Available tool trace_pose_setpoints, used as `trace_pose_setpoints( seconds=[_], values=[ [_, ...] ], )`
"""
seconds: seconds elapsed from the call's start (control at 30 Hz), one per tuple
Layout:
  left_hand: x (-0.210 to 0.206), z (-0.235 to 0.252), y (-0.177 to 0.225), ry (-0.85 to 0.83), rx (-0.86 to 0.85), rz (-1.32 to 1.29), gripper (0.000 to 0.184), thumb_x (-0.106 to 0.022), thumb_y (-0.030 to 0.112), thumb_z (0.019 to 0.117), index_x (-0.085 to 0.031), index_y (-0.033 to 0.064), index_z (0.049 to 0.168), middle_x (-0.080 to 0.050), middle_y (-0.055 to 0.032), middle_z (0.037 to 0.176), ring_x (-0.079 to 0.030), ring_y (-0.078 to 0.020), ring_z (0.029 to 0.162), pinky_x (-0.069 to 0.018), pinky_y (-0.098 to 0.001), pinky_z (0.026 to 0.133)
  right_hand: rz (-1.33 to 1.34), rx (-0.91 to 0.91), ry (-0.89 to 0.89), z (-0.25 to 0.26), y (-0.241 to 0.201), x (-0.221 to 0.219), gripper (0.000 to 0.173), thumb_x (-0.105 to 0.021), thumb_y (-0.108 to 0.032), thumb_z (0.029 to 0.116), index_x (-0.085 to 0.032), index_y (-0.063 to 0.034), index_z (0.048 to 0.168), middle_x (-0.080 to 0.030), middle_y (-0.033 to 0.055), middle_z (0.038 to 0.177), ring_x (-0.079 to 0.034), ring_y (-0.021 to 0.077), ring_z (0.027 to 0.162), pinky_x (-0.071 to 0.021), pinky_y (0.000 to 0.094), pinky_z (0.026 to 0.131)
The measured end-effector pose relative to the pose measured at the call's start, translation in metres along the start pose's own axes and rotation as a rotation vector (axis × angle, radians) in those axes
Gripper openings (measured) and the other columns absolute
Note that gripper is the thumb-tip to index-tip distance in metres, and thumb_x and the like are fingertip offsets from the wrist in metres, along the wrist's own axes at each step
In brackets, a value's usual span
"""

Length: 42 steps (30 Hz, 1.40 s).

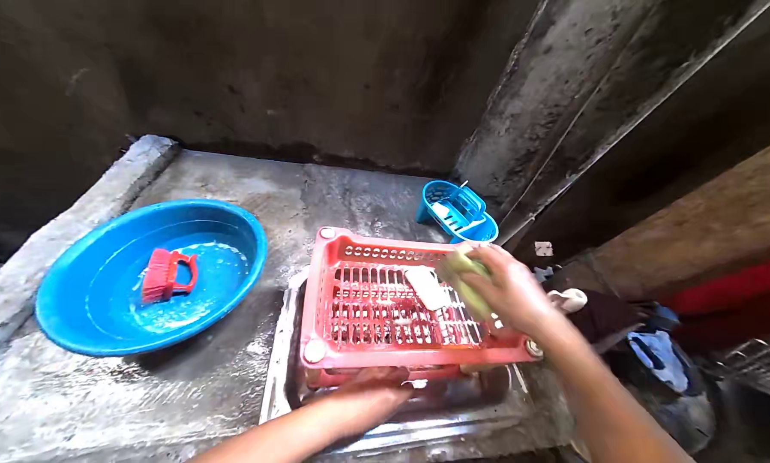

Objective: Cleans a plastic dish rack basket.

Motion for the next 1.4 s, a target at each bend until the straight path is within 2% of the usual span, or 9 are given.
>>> trace_pose_setpoints(
  seconds=[0.07,0.17,0.4,0.63,0.77,0.83,0.93,1.1,1.4],
  values=[
    [-0.004,-0.026,-0.003,0.192,-0.238,0.252,0.016,-0.055,0.005,0.1010,-0.069,0.0003,0.109,-0.071,-0.0190,0.105,-0.073,-0.0352,0.095,-0.0609,-0.0495,0.080,-0.130,-0.106,-0.213,0.034,0.002,-0.050,0.055,-0.064,-0.037,0.1009,-0.055,-0.0028,0.142,-0.055,0.0272,0.139,-0.055,0.0458,0.127,-0.0448,0.0633,0.104],
    [-0.010,-0.067,-0.017,0.624,-0.422,0.544,0.013,-0.055,0.010,0.0983,-0.069,0.0118,0.098,-0.069,-0.0050,0.087,-0.066,-0.0196,0.071,-0.0550,-0.0313,0.061,-0.303,-0.147,-0.433,0.046,-0.003,-0.090,0.087,-0.063,-0.054,0.0972,-0.028,-0.0079,0.162,-0.037,0.0304,0.156,-0.039,0.0494,0.142,-0.0400,0.0652,0.108],
    [0.038,-0.135,-0.033,1.218,-0.014,0.488,0.023,-0.053,0.033,0.1045,-0.056,0.0142,0.117,-0.063,-0.0105,0.111,-0.063,-0.0213,0.105,-0.0517,-0.0312,0.092,-0.319,-0.037,-0.386,0.040,0.018,-0.080,0.067,-0.075,-0.015,0.0890,-0.044,-0.0044,0.148,-0.056,0.0298,0.127,-0.062,0.0467,0.112,-0.0520,0.0604,0.092],
    [0.076,-0.116,-0.044,1.152,0.075,0.139,0.049,-0.042,0.042,0.1076,-0.061,0.0001,0.126,-0.060,-0.0236,0.131,-0.058,-0.0276,0.123,-0.0491,-0.0410,0.100,-0.398,-0.156,-0.324,0.043,0.012,-0.069,0.038,-0.069,-0.011,0.0904,-0.059,-0.0026,0.126,-0.067,0.0264,0.110,-0.066,0.0468,0.105,-0.0511,0.0652,0.084],
    [0.081,-0.093,-0.066,1.112,0.253,-0.382,0.053,-0.033,0.032,0.1055,-0.049,-0.0078,0.137,-0.053,-0.0203,0.138,-0.056,-0.0192,0.124,-0.0505,-0.0357,0.101,-0.074,-0.083,-0.055,0.014,0.005,-0.031,0.023,-0.070,-0.021,0.0947,-0.067,0.0000,0.102,-0.066,0.0192,0.082,-0.066,0.0370,0.077,-0.0516,0.0615,0.070],
    [0.070,-0.082,-0.086,1.027,0.381,-0.620,0.048,-0.033,0.025,0.1056,-0.046,-0.0056,0.141,-0.053,-0.0208,0.139,-0.058,-0.0211,0.123,-0.0505,-0.0368,0.100,0.069,-0.076,0.041,-0.029,-0.025,-0.003,0.023,-0.076,-0.011,0.0893,-0.070,-0.0017,0.109,-0.069,0.0151,0.084,-0.066,0.0287,0.071,-0.0541,0.0537,0.066],
    [0.042,-0.066,-0.104,0.805,0.568,-0.921,0.050,-0.039,0.016,0.1088,-0.031,-0.0031,0.154,-0.044,-0.0241,0.151,-0.053,-0.0247,0.131,-0.0464,-0.0389,0.107,0.097,-0.005,0.054,-0.099,-0.040,0.005,0.026,-0.074,-0.033,0.0867,-0.071,-0.0132,0.103,-0.067,-0.0030,0.076,-0.063,0.0069,0.063,-0.0564,0.0309,0.056],
    [0.009,-0.041,-0.105,0.674,0.799,-1.102,0.050,-0.042,0.008,0.1079,-0.028,0.0012,0.155,-0.050,-0.0225,0.143,-0.056,-0.0245,0.123,-0.0479,-0.0411,0.102,-0.035,-0.124,-0.418,-0.149,-0.029,-0.074,0.034,-0.067,-0.014,0.0951,-0.066,0.0023,0.125,-0.069,0.0258,0.113,-0.068,0.0435,0.106,-0.0520,0.0628,0.092],
    [0.007,-0.043,-0.110,0.534,0.783,-1.040,0.043,-0.051,-0.010,0.0983,-0.045,-0.0090,0.140,-0.058,-0.0201,0.130,-0.059,-0.0146,0.112,-0.0491,-0.0258,0.096,-0.126,-0.526,-0.373,-0.065,0.028,-0.176,0.050,-0.042,-0.021,0.1098,-0.042,0.0055,0.152,-0.040,0.0298,0.157,-0.034,0.0443,0.149,-0.0226,0.0602,0.122]
  ],
)
Point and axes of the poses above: each hand's wrist, its own z-axis towards the middle knuckle, its own x-axis out of the back of the hand, y = z × x, the point moved 1 cm from there along z, towards the middle knuckle
